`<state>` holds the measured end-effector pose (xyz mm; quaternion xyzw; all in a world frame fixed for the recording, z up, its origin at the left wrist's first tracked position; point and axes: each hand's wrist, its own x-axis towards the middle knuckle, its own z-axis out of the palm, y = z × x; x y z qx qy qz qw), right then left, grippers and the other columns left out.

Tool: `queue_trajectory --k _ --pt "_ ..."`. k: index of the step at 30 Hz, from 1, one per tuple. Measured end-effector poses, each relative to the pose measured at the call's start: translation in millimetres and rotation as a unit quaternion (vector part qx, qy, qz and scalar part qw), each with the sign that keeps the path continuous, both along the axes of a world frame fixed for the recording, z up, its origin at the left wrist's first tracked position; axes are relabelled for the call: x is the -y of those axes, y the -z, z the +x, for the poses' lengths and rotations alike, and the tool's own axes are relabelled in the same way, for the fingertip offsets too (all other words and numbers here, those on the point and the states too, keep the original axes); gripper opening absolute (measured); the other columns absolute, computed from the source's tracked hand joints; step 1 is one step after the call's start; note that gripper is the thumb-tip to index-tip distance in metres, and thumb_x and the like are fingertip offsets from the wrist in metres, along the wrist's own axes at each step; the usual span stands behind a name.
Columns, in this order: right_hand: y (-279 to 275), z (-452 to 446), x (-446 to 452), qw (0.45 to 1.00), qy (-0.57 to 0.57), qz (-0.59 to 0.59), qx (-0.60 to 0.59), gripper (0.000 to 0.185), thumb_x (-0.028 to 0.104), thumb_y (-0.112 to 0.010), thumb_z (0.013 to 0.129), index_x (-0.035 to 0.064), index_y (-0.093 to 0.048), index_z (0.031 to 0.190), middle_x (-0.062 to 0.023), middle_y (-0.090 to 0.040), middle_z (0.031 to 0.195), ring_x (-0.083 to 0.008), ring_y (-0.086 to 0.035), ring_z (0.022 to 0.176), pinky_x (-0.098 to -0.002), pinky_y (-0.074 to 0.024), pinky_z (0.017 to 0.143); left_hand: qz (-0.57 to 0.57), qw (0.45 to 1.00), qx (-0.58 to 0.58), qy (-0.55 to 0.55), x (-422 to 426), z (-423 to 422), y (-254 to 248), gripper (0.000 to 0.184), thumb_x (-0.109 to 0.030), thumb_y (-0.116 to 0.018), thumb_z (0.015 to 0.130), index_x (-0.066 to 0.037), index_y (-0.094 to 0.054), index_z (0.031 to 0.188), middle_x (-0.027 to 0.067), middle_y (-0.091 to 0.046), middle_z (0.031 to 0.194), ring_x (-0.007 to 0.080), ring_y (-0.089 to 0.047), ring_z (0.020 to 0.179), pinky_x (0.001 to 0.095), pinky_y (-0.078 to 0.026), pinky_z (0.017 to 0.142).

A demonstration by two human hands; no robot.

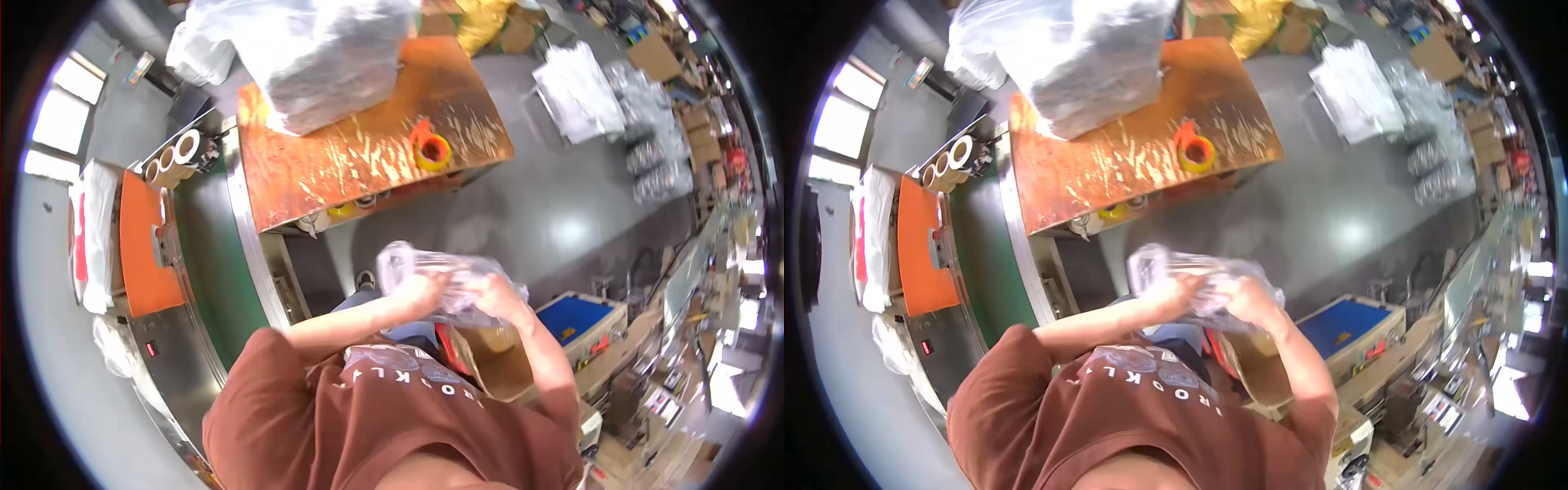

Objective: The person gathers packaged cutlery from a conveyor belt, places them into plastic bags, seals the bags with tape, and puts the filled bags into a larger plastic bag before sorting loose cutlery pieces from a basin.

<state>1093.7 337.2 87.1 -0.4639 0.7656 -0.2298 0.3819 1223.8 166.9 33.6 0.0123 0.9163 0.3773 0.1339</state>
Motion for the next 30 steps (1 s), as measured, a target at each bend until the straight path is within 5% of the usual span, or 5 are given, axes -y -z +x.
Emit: queue_trajectory --k 8,10,16,22,30 --pt "-2.2 -42.3 304.6 0.891 -0.199 -0.308 -0.268 0.023 0.008 -0.058 0.068 0.0134 -0.071 0.087 -0.0092 -0.06 0.063 -0.0277 -0.055 0.052 -0.0381 -0.0438 0.049 -0.232 0.933 0.022 -0.274 205.7 22.9 -15.9 0.019 -0.015 -0.049 0.084 -0.004 -0.065 0.081 0.0169 -0.063 0.078 0.0314 -0.061 0.083 0.0438 -0.045 0.08" --pt "-34.6 -68.6 361.1 0.861 -0.097 -0.424 -0.264 0.024 0.021 -0.072 0.068 0.0051 -0.065 0.086 -0.0112 -0.064 0.086 -0.0313 -0.058 0.083 -0.0434 -0.0443 0.072 -0.085 0.841 -0.159 -0.509 246.2 22.5 -5.8 0.017 -0.008 -0.046 0.085 -0.001 -0.06 0.082 0.0219 -0.06 0.071 0.0403 -0.06 0.07 0.0468 -0.047 0.065" --pt "280.1 -221.6 287.7 0.908 0.073 0.05 -0.409 0.076 0.067 -0.064 0.07 0.0036 -0.062 0.112 -0.0176 -0.06 0.119 -0.0288 -0.055 0.113 -0.0386 -0.0415 0.094 0.097 0.658 -0.145 -0.732 337.0 -4.1 36.5 0.023 -0.023 -0.056 0.092 -0.007 -0.07 0.098 0.0089 -0.068 0.073 0.0142 -0.064 0.069 0.0318 -0.047 0.064" --pt "216.7 -185.3 326.0 0.866 0.091 0.331 -0.364 0.066 0.059 -0.062 0.077 0.0024 -0.063 0.111 -0.0195 -0.061 0.116 -0.0306 -0.056 0.109 -0.0399 -0.0407 0.096 0.361 0.47 -0.227 -0.773 349.3 14.9 40.9 0.025 -0.019 -0.057 0.092 0.001 -0.069 0.1 0.0016 -0.068 0.085 0.0078 -0.058 0.078 0.026 -0.046 0.069" --pt "33.8 -170.2 412.5 0.951 0.019 0.143 0.274 0.046 0.031 -0.064 0.086 -0.0028 -0.057 0.116 -0.0077 -0.064 0.102 -0.0122 -0.058 0.096 -0.0267 -0.0455 0.082 0.353 0.563 -0.181 -0.725 394.1 60.4 46.6 0.028 -0.021 -0.058 0.09 0.0 -0.067 0.106 0.0055 -0.068 0.097 0.0128 -0.061 0.089 0.0276 -0.047 0.083"
